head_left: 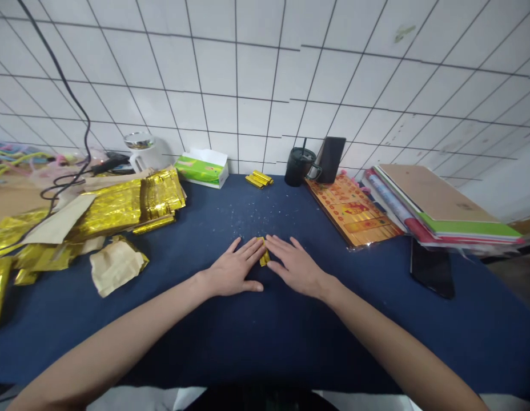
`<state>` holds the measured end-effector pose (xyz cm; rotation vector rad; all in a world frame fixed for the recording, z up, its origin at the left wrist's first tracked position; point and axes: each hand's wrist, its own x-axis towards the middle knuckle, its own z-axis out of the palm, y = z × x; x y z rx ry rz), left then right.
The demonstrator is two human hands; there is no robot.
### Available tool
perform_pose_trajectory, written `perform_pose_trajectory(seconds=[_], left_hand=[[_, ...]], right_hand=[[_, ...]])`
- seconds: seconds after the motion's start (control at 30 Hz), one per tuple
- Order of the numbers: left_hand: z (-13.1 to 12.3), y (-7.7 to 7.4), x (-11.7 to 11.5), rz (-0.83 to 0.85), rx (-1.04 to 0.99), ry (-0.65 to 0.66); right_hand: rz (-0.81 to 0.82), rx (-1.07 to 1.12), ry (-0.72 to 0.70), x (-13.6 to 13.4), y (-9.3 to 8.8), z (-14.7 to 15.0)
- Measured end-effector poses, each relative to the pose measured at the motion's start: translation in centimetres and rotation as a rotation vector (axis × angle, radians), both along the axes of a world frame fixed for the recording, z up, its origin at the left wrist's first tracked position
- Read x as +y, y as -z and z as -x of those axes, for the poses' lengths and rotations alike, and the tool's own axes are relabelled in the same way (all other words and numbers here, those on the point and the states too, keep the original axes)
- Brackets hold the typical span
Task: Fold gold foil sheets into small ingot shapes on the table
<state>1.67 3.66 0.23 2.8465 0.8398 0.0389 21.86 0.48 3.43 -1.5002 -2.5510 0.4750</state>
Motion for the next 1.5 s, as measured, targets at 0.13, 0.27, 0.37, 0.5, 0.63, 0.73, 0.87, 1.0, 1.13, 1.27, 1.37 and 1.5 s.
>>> perform_pose_trajectory(seconds=[0.13,0.27,0.37,0.5,0.63,0.73,0.87,1.0,1.13,1.27,1.37,1.5], left_hand=[[0.0,0.3,0.1,-0.026,-0.003,0.001],[-0.1,0.2,-0.1,-0.042,-0.019,-0.002],[0.0,-0.1,-0.7,-0.045,-0.039,0.013],[0.5,-0.2,-1.2,-0.024,-0.07,0.047],[0.8,-0.1,-1.1,0.006,-0.077,0.047],[0.8,-0.2,-1.0,0.005,-0.09,0.044],[0.4,-0.3,-1.1,-0.02,-0.12,0.012],[-0.1,-0.4,-0.9,-0.067,-0.186,-0.021],[-0.4,-0.5,-0.8,-0.141,-0.23,-0.073],[-0.8,-0.5,-1.2,-0.179,-0.235,-0.117],[-1.0,-0.3,-1.5,-0.193,-0.225,-0.124],[-1.3,0.1,-1.7,-0.18,-0.232,-0.162]], right_hand=[[-0.024,-0.051,-0.022,2.1,2.1,0.5],[-0.045,-0.108,-0.092,2.8,3.7,0.4],[-0.063,-0.14,-0.115,2.8,3.9,0.2],[-0.081,-0.156,-0.138,2.7,3.7,0.1],[-0.12,-0.167,-0.114,2.5,3.7,-0.1],[-0.136,-0.186,-0.087,2.5,3.8,-0.2],[-0.122,-0.205,-0.043,2.1,3.7,0.1],[-0.124,-0.202,0.064,0.5,2.9,0.6],[-0.178,-0.08,0.154,-0.5,1.8,0.4],[-0.086,0.098,0.293,1.3,1.7,-0.5],[-0.003,0.141,0.272,3.4,1.8,-1.1],[0.131,0.208,0.177,4.7,1.6,-1.4]])
